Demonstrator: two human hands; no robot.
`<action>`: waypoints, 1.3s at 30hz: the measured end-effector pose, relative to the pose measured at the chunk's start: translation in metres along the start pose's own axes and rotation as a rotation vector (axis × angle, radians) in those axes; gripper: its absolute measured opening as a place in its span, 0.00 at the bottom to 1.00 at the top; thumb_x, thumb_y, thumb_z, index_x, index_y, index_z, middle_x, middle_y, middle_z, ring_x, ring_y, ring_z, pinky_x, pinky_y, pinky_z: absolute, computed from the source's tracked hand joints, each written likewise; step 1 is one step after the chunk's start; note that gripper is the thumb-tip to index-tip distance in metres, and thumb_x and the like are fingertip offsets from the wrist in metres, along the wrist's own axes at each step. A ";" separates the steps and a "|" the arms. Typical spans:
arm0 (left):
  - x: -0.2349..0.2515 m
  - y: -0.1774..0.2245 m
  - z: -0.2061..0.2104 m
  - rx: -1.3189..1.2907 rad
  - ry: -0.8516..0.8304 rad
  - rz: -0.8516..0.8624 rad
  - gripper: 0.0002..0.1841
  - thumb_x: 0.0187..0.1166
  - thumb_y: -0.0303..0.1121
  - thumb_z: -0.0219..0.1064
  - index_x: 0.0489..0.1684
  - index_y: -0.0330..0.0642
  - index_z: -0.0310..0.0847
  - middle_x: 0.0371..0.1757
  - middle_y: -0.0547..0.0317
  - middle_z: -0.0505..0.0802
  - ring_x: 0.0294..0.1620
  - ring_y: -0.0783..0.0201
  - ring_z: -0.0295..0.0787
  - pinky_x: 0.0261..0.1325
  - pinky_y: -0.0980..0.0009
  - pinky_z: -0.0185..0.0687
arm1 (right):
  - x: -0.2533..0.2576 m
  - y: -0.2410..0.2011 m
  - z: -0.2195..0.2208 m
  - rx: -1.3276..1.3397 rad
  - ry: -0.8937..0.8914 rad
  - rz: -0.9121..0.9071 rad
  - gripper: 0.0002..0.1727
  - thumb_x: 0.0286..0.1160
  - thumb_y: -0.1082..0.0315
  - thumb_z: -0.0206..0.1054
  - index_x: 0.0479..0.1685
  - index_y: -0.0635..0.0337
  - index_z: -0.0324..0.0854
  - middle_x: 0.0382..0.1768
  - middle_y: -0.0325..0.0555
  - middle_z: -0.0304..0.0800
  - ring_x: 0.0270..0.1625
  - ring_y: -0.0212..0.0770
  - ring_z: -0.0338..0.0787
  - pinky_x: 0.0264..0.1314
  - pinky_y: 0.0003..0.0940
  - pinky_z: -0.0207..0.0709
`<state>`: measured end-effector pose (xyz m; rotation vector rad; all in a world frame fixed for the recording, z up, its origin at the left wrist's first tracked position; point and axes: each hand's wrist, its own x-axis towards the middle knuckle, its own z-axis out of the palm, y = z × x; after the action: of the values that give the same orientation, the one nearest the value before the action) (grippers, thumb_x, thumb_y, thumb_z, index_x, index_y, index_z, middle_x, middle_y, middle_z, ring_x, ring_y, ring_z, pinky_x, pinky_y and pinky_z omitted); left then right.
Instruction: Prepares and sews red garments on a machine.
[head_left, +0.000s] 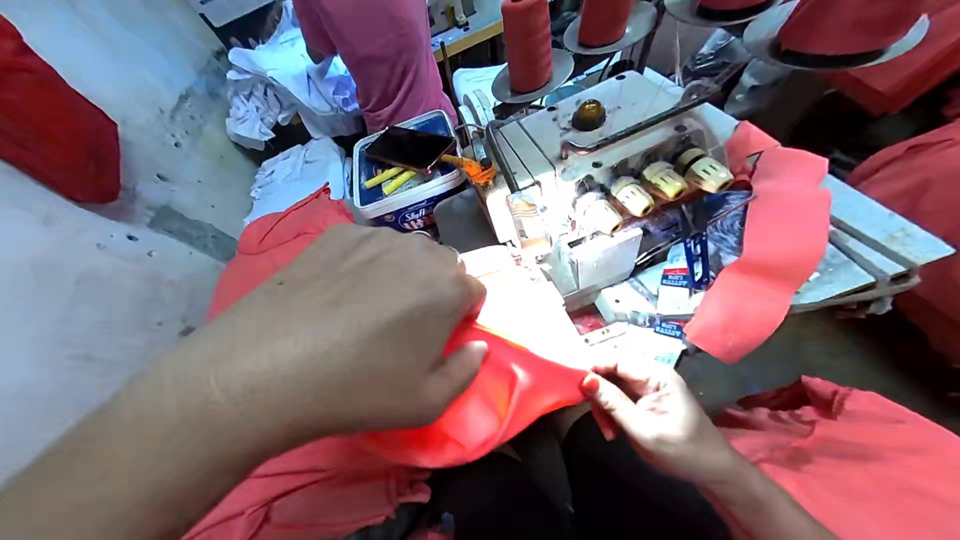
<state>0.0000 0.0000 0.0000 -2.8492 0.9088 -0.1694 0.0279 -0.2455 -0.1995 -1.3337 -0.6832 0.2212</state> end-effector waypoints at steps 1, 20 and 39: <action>-0.001 -0.002 0.002 -0.017 -0.027 -0.012 0.18 0.71 0.53 0.56 0.15 0.58 0.83 0.17 0.72 0.78 0.16 0.71 0.77 0.14 0.68 0.64 | -0.004 0.003 0.001 0.000 0.016 -0.017 0.06 0.85 0.66 0.63 0.42 0.55 0.84 0.31 0.22 0.85 0.25 0.10 0.79 0.27 0.06 0.75; 0.027 -0.010 0.034 -0.048 -0.094 -0.027 0.13 0.65 0.43 0.68 0.11 0.51 0.80 0.14 0.66 0.73 0.14 0.63 0.75 0.14 0.64 0.60 | 0.043 0.022 0.011 0.014 0.063 0.025 0.03 0.81 0.72 0.63 0.42 0.58 0.82 0.26 0.22 0.84 0.22 0.10 0.77 0.25 0.07 0.73; 0.048 -0.031 0.077 -0.309 -0.093 -0.260 0.18 0.74 0.52 0.64 0.18 0.52 0.83 0.19 0.66 0.83 0.25 0.65 0.82 0.27 0.58 0.70 | 0.069 0.026 0.008 0.074 0.059 0.116 0.05 0.82 0.76 0.63 0.46 0.61 0.84 0.22 0.27 0.84 0.14 0.15 0.75 0.18 0.11 0.73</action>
<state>0.0681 0.0047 -0.0678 -3.2222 0.5872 0.0834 0.0840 -0.1961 -0.2008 -1.3054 -0.5439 0.2967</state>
